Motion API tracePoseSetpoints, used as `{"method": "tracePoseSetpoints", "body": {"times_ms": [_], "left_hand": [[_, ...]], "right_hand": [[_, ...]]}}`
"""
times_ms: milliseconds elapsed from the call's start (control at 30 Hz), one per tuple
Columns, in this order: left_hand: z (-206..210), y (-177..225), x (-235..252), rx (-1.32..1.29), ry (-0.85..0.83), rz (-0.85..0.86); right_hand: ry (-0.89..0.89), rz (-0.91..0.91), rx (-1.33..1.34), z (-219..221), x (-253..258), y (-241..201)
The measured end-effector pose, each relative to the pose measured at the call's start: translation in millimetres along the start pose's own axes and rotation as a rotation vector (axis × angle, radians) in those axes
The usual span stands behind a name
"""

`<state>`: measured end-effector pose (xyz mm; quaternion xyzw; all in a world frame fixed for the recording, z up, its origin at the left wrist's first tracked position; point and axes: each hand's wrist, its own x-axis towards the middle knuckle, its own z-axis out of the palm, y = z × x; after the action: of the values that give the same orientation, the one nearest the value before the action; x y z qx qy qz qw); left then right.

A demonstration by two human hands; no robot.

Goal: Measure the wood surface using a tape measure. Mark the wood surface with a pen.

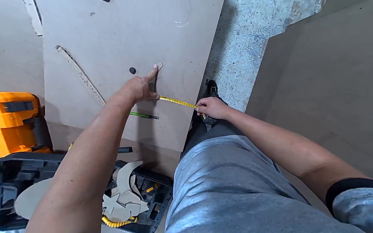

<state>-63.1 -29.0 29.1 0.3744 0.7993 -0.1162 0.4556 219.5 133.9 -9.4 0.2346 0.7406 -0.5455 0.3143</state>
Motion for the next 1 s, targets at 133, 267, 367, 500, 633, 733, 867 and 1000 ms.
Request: {"method": "tracePoseSetpoints", "body": {"times_ms": [133, 267, 367, 500, 633, 733, 867, 1000], "left_hand": [[-1, -1, 0, -0.002, -0.015, 0.013], [-1, -5, 2, -0.004, -0.009, 0.032], [-1, -6, 3, -0.006, -0.013, 0.039], [-1, -8, 4, 0.004, -0.017, 0.047], [-1, -6, 4, -0.001, -0.023, 0.032], [-2, -5, 3, 0.004, -0.027, 0.029], [-3, -4, 2, 0.014, -0.031, 0.032], [-5, -5, 2, 0.018, -0.038, 0.039]], "right_hand": [[0.025, 0.005, 0.068, 10, -7, 7], [0.050, -0.009, 0.040, 12, -5, 4], [0.050, -0.012, 0.026, 12, -5, 2], [0.058, -0.010, 0.007, 12, -3, -3], [0.055, -0.011, -0.012, 13, -3, -1], [0.037, -0.008, -0.004, 11, -4, 5], [0.038, -0.015, 0.013, 6, -9, 10], [0.047, -0.023, -0.002, 7, -5, 5]]}}
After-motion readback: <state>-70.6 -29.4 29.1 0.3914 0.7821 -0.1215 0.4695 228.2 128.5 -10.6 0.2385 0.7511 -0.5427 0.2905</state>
